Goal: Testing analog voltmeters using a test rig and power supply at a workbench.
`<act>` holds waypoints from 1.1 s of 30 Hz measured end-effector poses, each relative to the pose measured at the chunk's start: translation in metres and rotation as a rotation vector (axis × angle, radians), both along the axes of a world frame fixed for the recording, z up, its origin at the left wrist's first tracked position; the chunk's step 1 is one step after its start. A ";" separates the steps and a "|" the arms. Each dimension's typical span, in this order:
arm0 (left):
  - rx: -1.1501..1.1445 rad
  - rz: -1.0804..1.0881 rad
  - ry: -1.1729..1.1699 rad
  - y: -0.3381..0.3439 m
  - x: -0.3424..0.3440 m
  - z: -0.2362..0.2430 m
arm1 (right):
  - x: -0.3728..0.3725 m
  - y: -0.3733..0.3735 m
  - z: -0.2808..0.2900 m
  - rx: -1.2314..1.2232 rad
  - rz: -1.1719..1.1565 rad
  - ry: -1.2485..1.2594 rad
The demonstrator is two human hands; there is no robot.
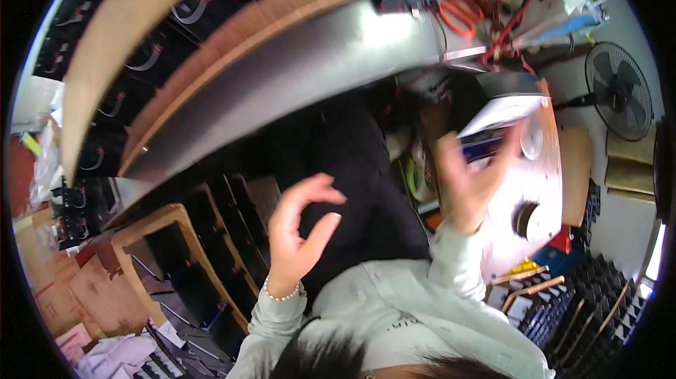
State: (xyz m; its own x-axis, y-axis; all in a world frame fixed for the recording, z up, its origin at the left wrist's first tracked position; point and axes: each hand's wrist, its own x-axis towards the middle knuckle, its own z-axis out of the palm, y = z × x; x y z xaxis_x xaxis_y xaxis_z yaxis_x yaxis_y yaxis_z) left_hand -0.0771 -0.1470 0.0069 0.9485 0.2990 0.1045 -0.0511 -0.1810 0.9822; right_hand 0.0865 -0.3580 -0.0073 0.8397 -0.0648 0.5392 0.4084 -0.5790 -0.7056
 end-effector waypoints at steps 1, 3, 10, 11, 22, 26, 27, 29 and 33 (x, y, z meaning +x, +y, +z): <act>-0.062 0.212 -0.083 0.007 0.007 0.003 | -0.014 0.023 0.008 -0.242 0.123 -0.068; 0.311 0.322 -0.164 0.026 0.036 0.012 | -0.022 0.066 0.016 -0.290 0.330 -0.014; -0.037 0.092 -0.113 0.073 0.104 0.026 | -0.015 0.118 0.041 -0.280 0.466 0.091; -0.035 0.100 -0.124 0.078 0.103 0.029 | -0.011 0.111 0.041 -0.154 0.539 0.146; 0.196 -0.004 -0.078 0.102 0.109 0.025 | -0.030 0.094 0.019 0.185 0.436 0.142; 0.197 0.016 -0.065 0.098 0.105 0.023 | -0.030 0.091 0.018 0.216 0.455 0.168; 0.206 0.012 -0.067 0.097 0.108 0.021 | -0.028 0.090 0.015 0.229 0.457 0.152; 0.273 0.074 -0.031 0.086 0.109 0.017 | -0.024 0.086 0.008 0.278 0.492 0.198; 0.077 0.071 -0.058 0.085 0.109 0.019 | -0.018 0.085 0.017 0.261 0.499 0.212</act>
